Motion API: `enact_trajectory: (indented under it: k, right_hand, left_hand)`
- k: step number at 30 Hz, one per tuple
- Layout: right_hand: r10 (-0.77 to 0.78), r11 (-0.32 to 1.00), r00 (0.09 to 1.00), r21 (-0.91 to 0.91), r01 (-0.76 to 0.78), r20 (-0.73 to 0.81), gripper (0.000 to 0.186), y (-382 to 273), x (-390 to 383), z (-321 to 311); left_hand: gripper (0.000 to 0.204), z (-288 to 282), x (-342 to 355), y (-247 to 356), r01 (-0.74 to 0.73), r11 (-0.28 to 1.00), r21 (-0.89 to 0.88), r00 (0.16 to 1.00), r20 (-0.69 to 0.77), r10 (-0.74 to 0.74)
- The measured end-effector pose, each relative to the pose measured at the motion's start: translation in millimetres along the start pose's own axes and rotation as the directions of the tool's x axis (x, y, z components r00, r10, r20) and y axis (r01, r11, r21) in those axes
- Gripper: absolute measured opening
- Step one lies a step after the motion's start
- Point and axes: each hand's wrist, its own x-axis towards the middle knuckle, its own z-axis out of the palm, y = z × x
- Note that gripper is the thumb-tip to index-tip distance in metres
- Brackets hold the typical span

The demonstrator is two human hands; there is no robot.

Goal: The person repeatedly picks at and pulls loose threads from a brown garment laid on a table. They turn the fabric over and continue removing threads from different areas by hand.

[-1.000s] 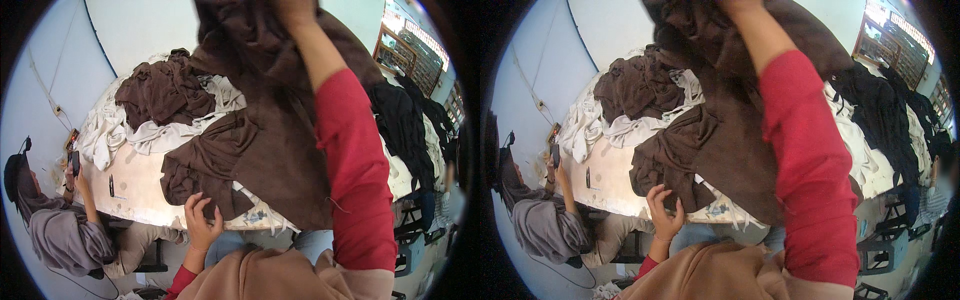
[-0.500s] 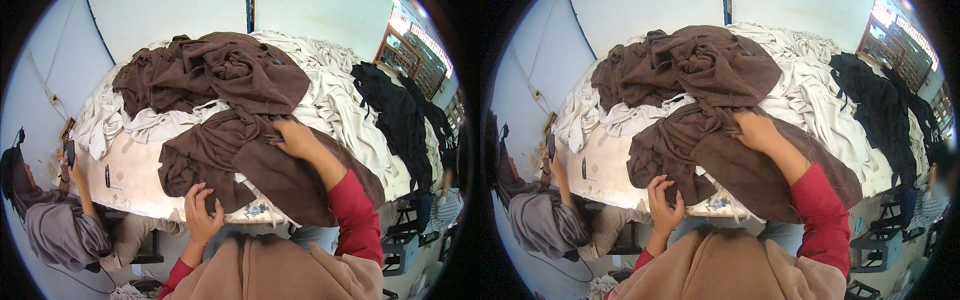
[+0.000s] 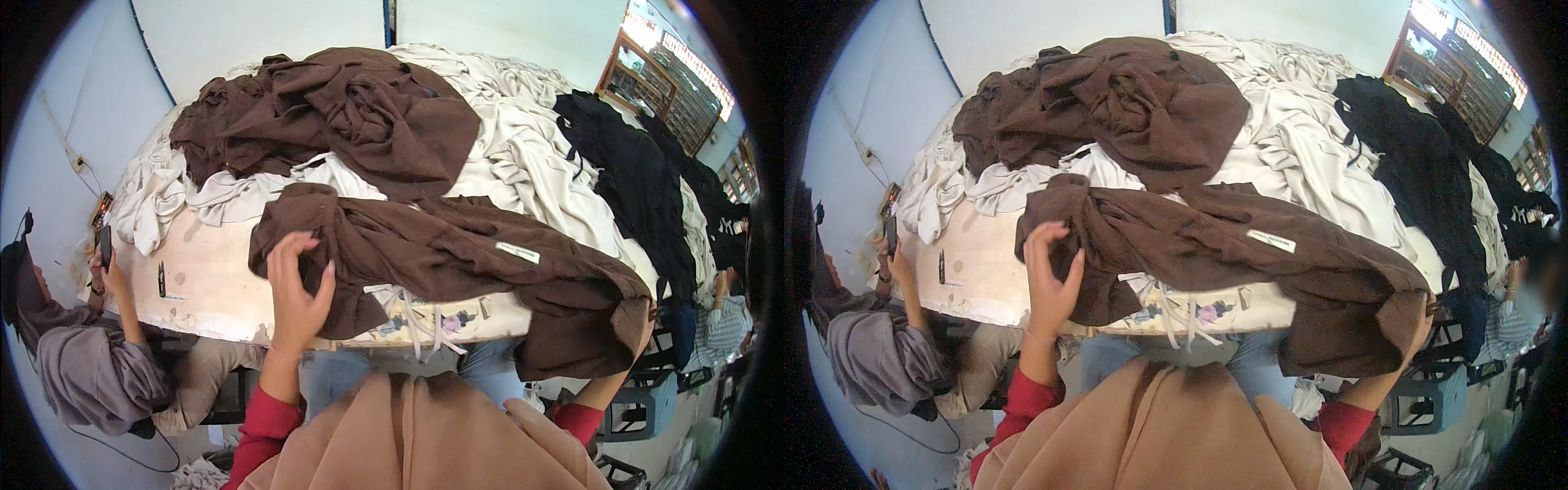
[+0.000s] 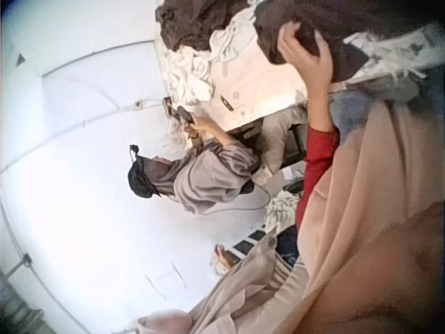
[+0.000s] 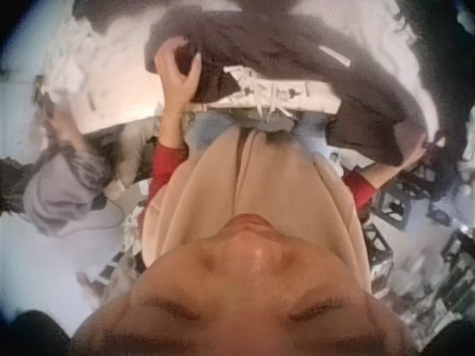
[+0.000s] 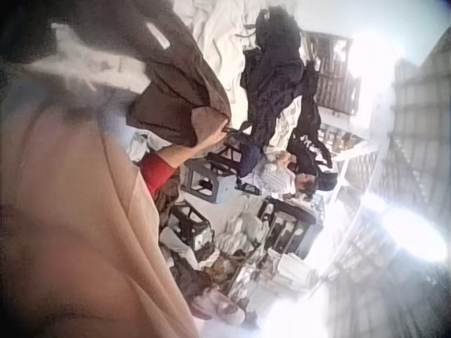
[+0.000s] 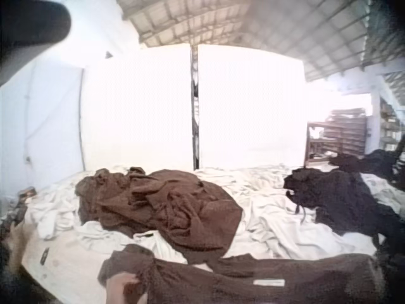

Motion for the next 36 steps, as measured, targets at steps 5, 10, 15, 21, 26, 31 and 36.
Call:
enact_trajectory:
  k: [5, 10, 15, 21, 26, 31, 36]
  right_hand:
    - [-0.084, 0.935, 0.901, -0.347, -0.077, -0.426, 0.036, 1.3, -8.4, 47.9]
    - [-0.068, 0.985, 0.918, -0.171, 0.001, -0.390, 0.037, -11.7, -4.0, 130.2]
    - [-0.148, 0.986, 0.975, -0.098, 0.133, -0.165, 0.030, -17.3, 17.8, 145.1]
    - [-0.448, 0.819, 0.876, -0.474, 0.322, -0.179, 0.023, -82.0, 133.0, 182.0]
    - [-0.745, 0.452, 0.656, -0.628, 0.634, 0.125, 0.021, -75.8, 93.0, 264.5]
    - [0.491, 0.684, 0.509, -0.674, 0.277, 0.707, 0.045, -33.3, 5.8, 311.4]
    - [0.577, 0.630, 0.573, -0.763, 0.142, 0.582, 0.039, -11.0, -12.2, 285.2]
  left_hand:
    - [0.055, 14.2, 65.4, 9.0, -0.208, 0.978, 0.018, 0.946, 0.259, 0.197]
    - [0.084, 37.7, 104.7, 16.2, 0.006, 0.994, -0.109, 0.716, 0.694, 0.072]
    - [0.066, 59.0, 116.9, 23.2, -0.324, 0.941, 0.100, 0.453, 0.889, 0.061]
    - [0.032, 26.4, 197.9, 11.1, -0.130, 0.990, -0.053, 0.987, 0.090, 0.134]
    - [0.033, -11.8, 237.9, -49.8, -0.151, 0.976, 0.157, 0.835, -0.508, 0.211]
    - [0.052, -25.5, 184.6, -173.7, 0.160, 0.919, 0.361, 0.986, -0.096, -0.134]
    - [0.050, -41.7, 126.1, -194.6, 0.248, 0.746, 0.618, 0.954, -0.022, -0.299]
